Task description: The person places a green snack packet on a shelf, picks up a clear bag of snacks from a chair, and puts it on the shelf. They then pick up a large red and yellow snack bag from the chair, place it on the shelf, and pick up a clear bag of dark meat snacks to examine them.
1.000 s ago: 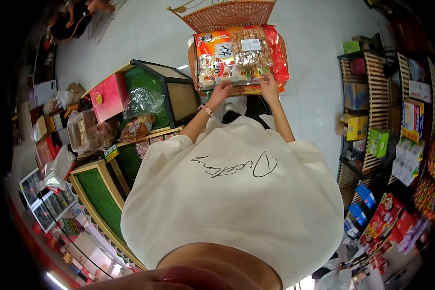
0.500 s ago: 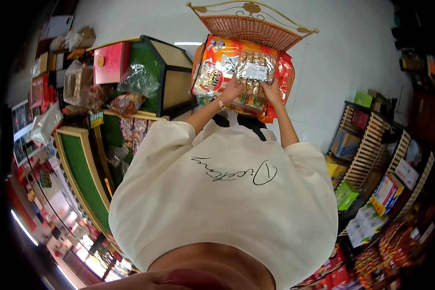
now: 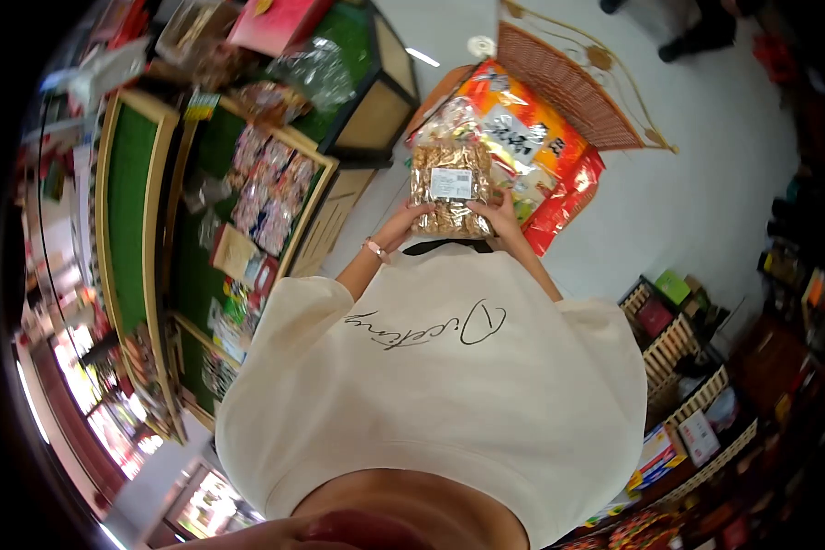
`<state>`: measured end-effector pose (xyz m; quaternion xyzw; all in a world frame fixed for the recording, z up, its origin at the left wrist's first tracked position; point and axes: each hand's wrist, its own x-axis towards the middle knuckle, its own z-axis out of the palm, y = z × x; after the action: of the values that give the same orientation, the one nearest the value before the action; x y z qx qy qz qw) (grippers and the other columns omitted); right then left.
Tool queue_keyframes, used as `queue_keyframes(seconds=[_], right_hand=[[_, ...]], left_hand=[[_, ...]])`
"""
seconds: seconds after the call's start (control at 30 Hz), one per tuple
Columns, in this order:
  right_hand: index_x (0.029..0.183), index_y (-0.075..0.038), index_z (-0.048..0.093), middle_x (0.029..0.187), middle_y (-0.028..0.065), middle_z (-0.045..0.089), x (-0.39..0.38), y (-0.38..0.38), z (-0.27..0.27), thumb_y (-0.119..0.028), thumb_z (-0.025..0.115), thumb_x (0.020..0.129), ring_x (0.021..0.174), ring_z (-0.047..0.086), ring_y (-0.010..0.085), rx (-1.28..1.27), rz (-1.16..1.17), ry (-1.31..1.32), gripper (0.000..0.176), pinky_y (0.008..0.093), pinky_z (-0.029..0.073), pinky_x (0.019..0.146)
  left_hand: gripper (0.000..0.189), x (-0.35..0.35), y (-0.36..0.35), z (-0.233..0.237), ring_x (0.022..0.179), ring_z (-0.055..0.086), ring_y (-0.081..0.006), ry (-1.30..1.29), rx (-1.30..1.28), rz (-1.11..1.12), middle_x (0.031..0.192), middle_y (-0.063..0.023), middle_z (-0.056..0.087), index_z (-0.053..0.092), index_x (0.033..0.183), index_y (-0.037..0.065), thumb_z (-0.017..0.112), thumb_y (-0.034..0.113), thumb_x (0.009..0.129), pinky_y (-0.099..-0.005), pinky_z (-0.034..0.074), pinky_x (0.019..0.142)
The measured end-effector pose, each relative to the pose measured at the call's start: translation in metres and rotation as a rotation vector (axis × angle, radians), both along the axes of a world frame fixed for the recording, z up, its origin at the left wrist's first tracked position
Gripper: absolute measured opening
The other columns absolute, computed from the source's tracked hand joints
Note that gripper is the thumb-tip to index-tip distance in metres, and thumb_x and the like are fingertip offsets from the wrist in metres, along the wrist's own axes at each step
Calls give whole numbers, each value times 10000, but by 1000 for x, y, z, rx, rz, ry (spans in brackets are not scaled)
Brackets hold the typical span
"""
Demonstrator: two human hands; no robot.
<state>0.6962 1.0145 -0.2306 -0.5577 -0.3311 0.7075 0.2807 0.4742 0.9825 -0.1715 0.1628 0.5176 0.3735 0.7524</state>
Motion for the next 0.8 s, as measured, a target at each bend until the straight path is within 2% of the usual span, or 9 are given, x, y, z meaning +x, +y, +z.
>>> queue_keyframes(seconds=[0.1,0.23,0.37,0.4,0.5,0.6,0.63,0.73,0.8], right_hand=[[1312,-10,233,1131,144,494,-55,11,68,-134,689,733,1013,521,217,-82,300,239,748,322,451,837],[1235,30,330,1137,115,504,-138,-14,96,-264,708,718,1049,488,199,35,543,125,705,287,375,906],[1188,40,372,1067,127,533,-213,-58,134,-294,734,691,958,528,183,80,823,136,700,282,423,844],[1186,44,373,1050,131,540,-228,-74,142,-283,749,676,937,538,176,119,876,60,712,281,440,815],[1187,43,371,1064,129,532,-267,-123,143,-260,757,671,952,530,175,220,1002,164,712,287,440,817],[1186,44,368,1088,132,520,-290,-178,159,-220,754,679,967,524,182,170,1129,232,690,293,439,823],[1186,44,367,1089,132,520,-296,-194,155,-212,755,678,968,524,182,177,1163,262,689,294,439,822],[1175,47,389,1072,131,534,-311,-239,162,-186,762,663,959,529,179,200,1292,270,674,289,440,819],[1169,47,405,1066,128,542,-319,-265,175,-182,764,655,954,532,178,195,1412,271,668,286,439,822]], left_hand=[[668,-43,-57,19,1037,500,-173,124,-32,198,1151,-125,489,308,1220,-32,696,196,726,-292,395,904],[683,-77,-137,66,1060,480,-176,334,133,457,1190,-112,465,305,1252,-10,698,156,718,-298,391,912],[694,-90,-223,88,1056,472,-162,306,193,782,1176,-91,469,296,1268,-4,697,103,712,-293,408,885],[688,-89,-243,96,1049,474,-159,331,189,852,1168,-87,474,299,1267,1,695,97,712,-291,411,881],[674,-90,-299,104,1022,482,-147,471,220,1050,1141,-74,489,307,1267,25,689,78,714,-280,422,861],[641,-85,-354,112,965,502,-138,451,180,1238,1072,-94,509,304,1218,5,697,90,719,-282,438,814],[568,-82,-372,110,976,499,-135,399,177,1290,1085,-88,508,318,1210,4,651,137,770,-279,428,828],[493,-82,-413,135,982,497,-135,36,293,1567,1098,-85,510,352,1192,-1,602,183,810,-272,417,840],[461,-73,-440,128,984,496,-135,181,201,1613,1099,-84,515,373,1179,-5,584,195,821,-269,413,844]])
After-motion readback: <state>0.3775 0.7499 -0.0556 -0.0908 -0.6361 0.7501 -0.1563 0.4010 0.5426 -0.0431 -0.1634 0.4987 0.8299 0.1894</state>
